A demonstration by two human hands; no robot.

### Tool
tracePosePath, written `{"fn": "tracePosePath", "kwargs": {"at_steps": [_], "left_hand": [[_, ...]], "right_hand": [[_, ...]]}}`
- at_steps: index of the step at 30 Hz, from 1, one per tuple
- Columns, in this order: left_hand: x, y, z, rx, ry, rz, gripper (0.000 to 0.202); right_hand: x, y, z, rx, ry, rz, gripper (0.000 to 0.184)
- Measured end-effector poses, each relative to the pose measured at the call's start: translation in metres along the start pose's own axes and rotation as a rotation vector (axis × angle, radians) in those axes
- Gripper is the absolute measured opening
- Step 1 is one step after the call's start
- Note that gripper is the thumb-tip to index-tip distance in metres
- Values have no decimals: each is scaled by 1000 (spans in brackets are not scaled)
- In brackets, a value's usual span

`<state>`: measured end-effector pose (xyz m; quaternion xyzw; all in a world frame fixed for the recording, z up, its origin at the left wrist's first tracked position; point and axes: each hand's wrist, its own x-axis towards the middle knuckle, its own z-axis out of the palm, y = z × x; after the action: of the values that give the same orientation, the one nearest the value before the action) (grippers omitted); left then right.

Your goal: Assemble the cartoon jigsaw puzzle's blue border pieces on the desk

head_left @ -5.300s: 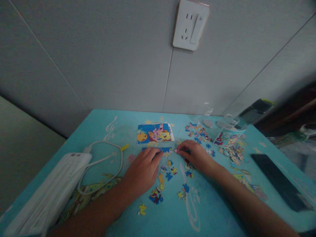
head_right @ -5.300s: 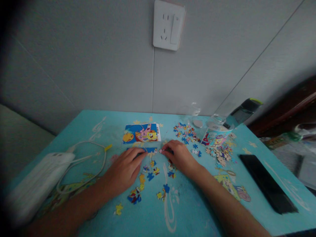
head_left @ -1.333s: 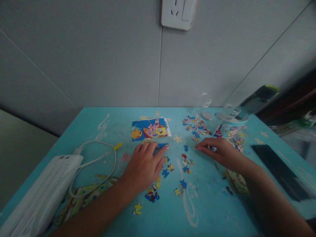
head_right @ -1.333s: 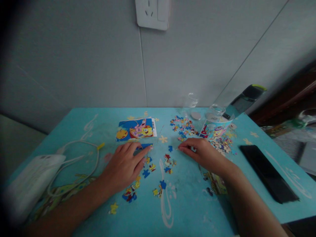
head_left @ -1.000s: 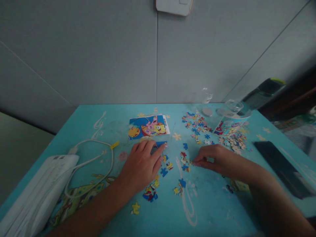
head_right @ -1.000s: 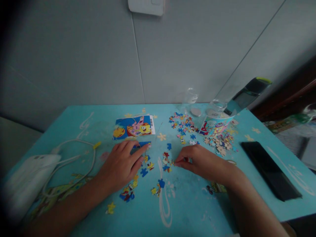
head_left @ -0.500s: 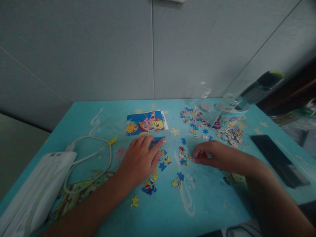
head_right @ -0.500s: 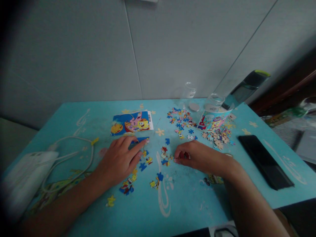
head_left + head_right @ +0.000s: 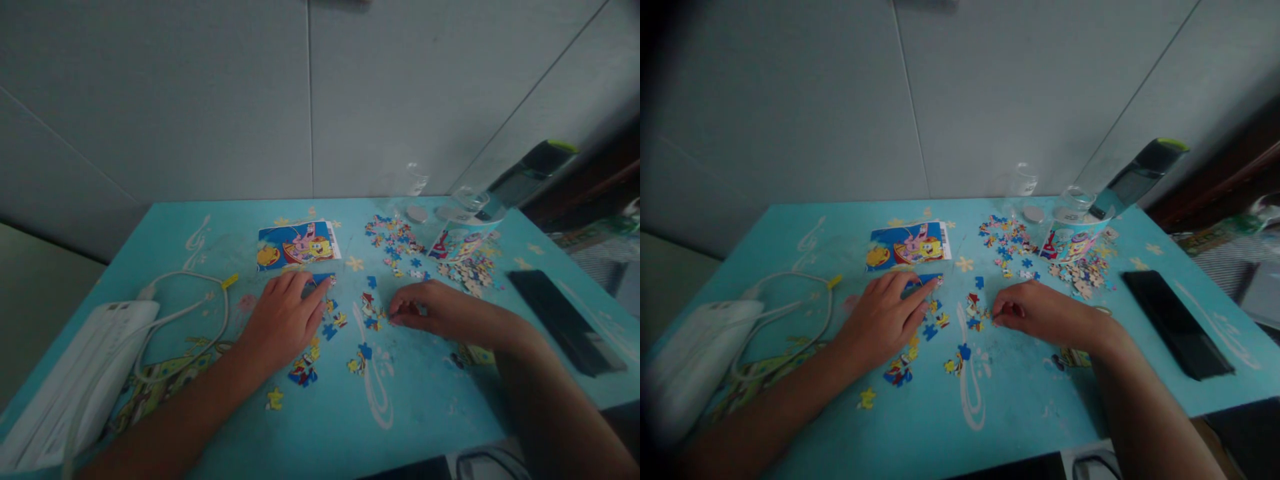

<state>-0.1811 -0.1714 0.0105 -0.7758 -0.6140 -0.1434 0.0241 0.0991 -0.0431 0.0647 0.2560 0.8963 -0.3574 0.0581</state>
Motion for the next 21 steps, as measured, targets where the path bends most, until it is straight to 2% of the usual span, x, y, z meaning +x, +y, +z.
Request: {"fn": "tracePosePath", "kwargs": {"at_steps": [6,13,21], "left_hand": [[0,1,0,2,23,0,42],[0,1,-1,-10,49,-3,43],[0,1,0,-21,45,-6,41]], "right_hand": [[7,-6,3,-69,186,-32,22],[13,-11,9,-71,286,-99,23],[15,-12,11,-94,405,-58,21]]}}
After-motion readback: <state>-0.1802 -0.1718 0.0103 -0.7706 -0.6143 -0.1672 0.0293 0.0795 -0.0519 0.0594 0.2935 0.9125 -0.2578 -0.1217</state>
